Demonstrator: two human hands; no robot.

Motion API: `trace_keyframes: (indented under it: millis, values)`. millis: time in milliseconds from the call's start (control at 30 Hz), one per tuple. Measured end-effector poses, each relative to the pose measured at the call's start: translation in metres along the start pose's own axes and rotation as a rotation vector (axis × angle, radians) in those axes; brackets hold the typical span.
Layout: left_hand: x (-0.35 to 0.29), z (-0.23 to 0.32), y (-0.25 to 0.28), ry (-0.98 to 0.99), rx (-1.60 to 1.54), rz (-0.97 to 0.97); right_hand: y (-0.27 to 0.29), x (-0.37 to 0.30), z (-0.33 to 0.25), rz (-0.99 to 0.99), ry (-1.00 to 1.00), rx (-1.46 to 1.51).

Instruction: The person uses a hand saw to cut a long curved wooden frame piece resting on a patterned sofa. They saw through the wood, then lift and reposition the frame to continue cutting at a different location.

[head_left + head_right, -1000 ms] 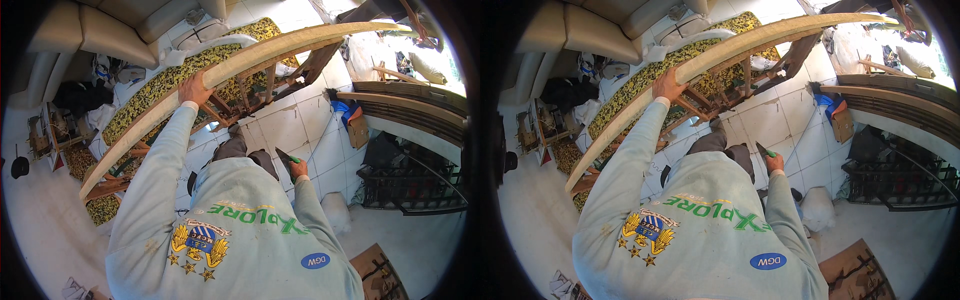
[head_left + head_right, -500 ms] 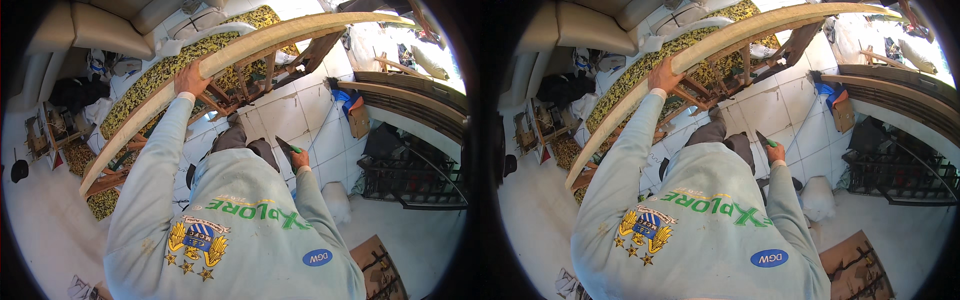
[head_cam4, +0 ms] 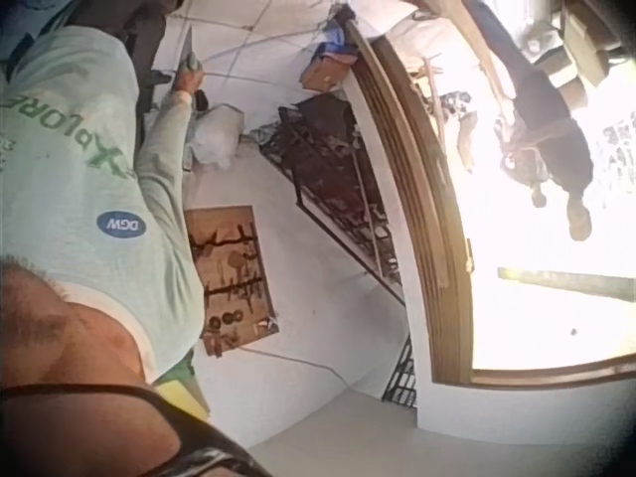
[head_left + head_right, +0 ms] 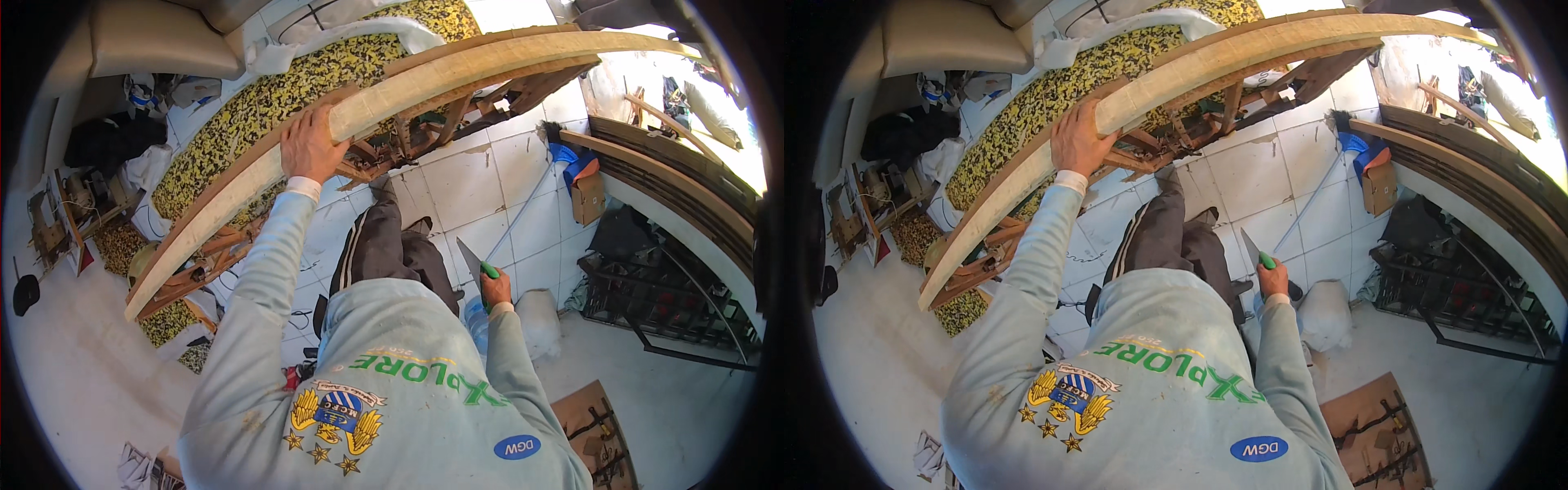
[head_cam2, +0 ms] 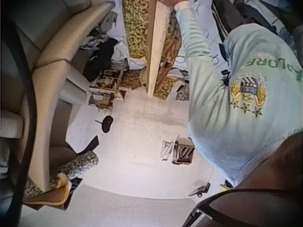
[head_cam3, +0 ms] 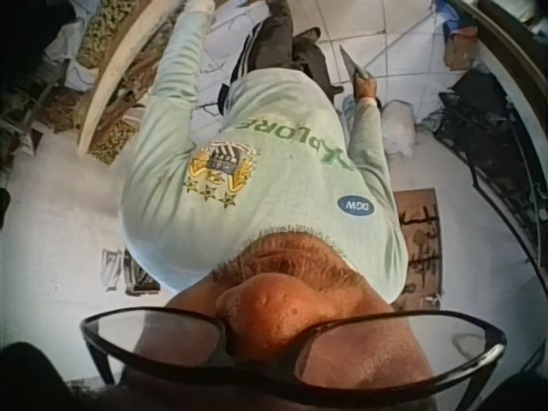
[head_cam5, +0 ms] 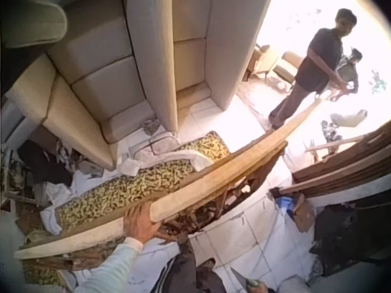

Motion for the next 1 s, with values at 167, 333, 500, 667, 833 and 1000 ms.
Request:
trace_keyframes:
  millis: [167,333,500,667,833,1000]
  values:
    - [0.001,-0.002,-0.005,0.021,-0.005,-0.032,0.011,-0.011,-0.039,-0.055,-0.060,-0.022]
    - [0.002,-0.002,-0.005,-0.009,-0.027,-0.003,0.017,0.003,-0.091,-0.100,-0.043,-0.032]
    - [0.002,-0.002,0.000,-0.004,-0.046,0.008,0.022,0.023,-0.135,-0.070,0.023,-0.048]
    - [0.003,-0.002,0.002,0.011,-0.059,0.002,0.021,0.032,-0.188,-0.059,0.107,-0.063]
    - [0.003,-0.002,0.000,0.012,-0.047,-0.011,0.001,0.031,-0.229,-0.112,0.180,-0.087]
    - [0.003,-0.002,-0.001,0.008,-0.011,0.006,-0.012,0.029,-0.261,-0.165,0.192,-0.012]
Point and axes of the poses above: each hand's wrist, its own x-axis towards the middle knuckle, its own y-axis out of the back of the hand, z = x × y, the point moved 10 cm from there along x, towards the middle knuckle, and after that the axes turned 3 degrees about x, right-handed, at the moved point
